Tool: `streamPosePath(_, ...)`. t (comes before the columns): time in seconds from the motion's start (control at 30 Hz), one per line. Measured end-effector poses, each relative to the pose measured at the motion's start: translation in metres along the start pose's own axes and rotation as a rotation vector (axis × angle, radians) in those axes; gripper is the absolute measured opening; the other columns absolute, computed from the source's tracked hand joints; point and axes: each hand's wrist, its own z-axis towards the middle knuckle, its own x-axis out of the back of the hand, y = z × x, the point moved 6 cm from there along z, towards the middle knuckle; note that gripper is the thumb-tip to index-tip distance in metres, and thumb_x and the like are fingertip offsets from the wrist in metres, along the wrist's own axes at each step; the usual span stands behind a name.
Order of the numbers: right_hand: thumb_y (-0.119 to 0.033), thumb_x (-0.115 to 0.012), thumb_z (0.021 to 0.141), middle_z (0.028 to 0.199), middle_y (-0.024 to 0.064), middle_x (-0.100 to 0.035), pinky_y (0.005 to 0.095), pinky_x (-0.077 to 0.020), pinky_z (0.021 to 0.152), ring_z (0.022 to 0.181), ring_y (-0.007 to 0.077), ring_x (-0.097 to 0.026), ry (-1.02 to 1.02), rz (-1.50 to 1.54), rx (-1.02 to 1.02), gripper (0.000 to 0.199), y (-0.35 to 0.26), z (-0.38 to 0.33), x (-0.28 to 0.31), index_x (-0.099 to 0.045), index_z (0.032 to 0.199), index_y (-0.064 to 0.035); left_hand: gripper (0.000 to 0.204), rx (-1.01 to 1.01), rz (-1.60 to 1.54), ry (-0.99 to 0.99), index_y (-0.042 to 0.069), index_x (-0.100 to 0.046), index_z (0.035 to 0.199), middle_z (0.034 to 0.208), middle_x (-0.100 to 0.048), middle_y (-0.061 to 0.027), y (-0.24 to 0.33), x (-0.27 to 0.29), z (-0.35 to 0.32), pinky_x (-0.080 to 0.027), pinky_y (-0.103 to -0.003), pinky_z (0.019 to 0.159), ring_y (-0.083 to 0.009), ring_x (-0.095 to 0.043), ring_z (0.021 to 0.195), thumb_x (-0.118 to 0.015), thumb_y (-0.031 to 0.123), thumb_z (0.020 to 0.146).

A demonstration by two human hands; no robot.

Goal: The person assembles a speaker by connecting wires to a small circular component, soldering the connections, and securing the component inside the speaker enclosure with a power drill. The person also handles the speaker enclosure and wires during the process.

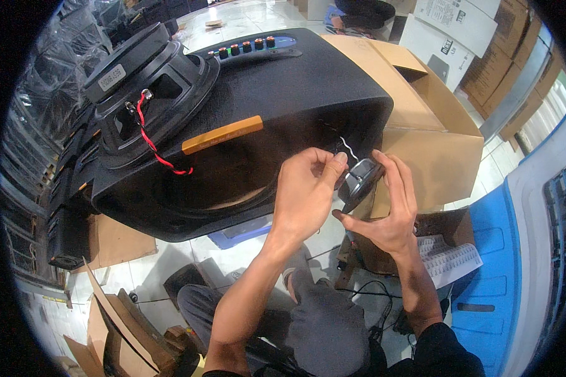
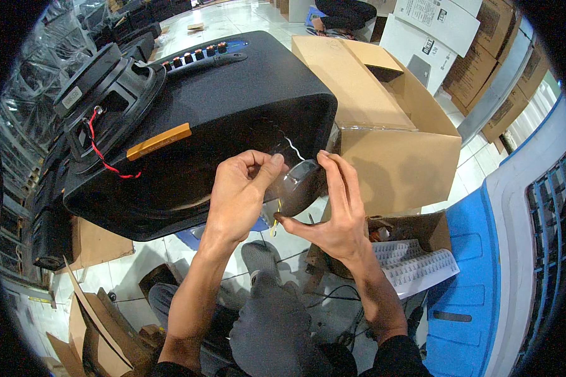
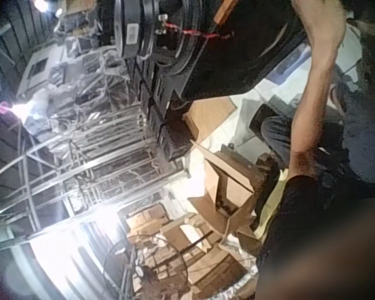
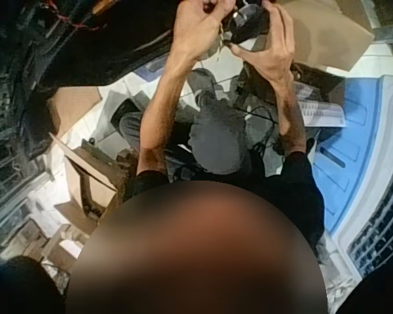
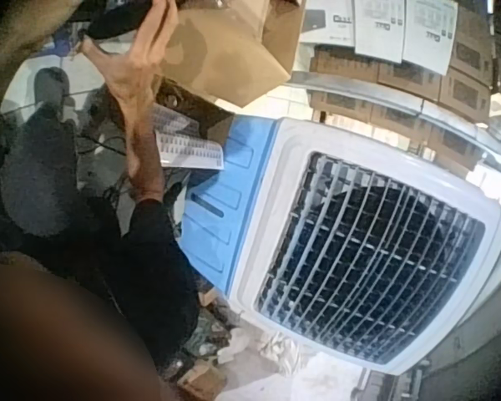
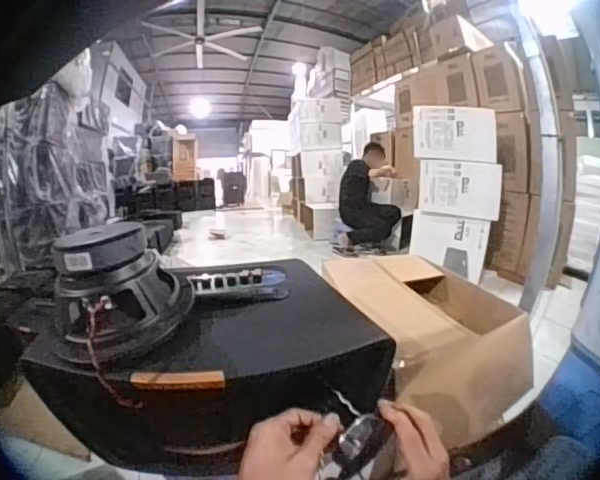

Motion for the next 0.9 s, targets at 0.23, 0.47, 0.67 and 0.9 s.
streamPosePath(0.23,-0.019,-0.097,0.058,0.135,0.0237,-0.054,0.0424,-0.0526,0.101,0.123,0.0367,-0.058,-0.069,0.118,-0.103,0.097,0.007,0.0,-0.003,-0.05,0.139,0.0083,0.03,0.013,-0.074,-0.025,-0.003,-0.071,0.1,0.088,-0.071,-0.0051,-0.001,0.0,-0.005,-0.049,-0.026,0.074,-0.0089,-0.06,0.078,-0.064,0.026,0.104)
streamPosePath(0.47,-0.009,-0.093,0.067,0.131,0.0193,-0.057,0.0368,-0.0531,0.1,0.119,0.0245,-0.061,0.025,0.645,-0.426,0.09,0.015,0.0,-0.004,-0.046,0.141,0.0106,0.032,0.039,-0.048,0.127,-0.004,-0.071,0.107,0.094,-0.073,-0.0076,-0.031,0.011,-0.034,-0.052,-0.027,0.082,-0.0107,-0.066,0.086,-0.062,0.027,0.105)
streamPosePath(0.67,-0.002,-0.085,0.074,0.13,0.0193,-0.059,0.0362,-0.0519,0.102,0.115,0.0243,-0.064,0.097,0.827,-0.638,0.084,0.026,-0.011,-0.003,-0.043,0.145,0.0126,0.039,0.244,-0.426,-0.094,-0.005,-0.072,0.108,0.098,-0.073,-0.0066,-0.058,-0.021,-0.031,-0.052,-0.03,0.084,-0.0148,-0.066,0.09,-0.061,0.032,0.104)
streamPosePath(0.9,-0.008,-0.084,0.077,0.126,0.0189,-0.063,0.0353,-0.0521,0.1,0.113,0.024,-0.065,0.143,0.822,-0.696,0.077,0.035,-0.015,0.0,-0.047,0.142,0.0125,0.019,0.336,-0.594,-0.156,-0.004,-0.072,0.107,0.097,-0.072,-0.0079,-0.065,-0.041,-0.013,-0.053,-0.028,0.083,-0.0133,-0.064,0.085,-0.067,0.013,0.1)
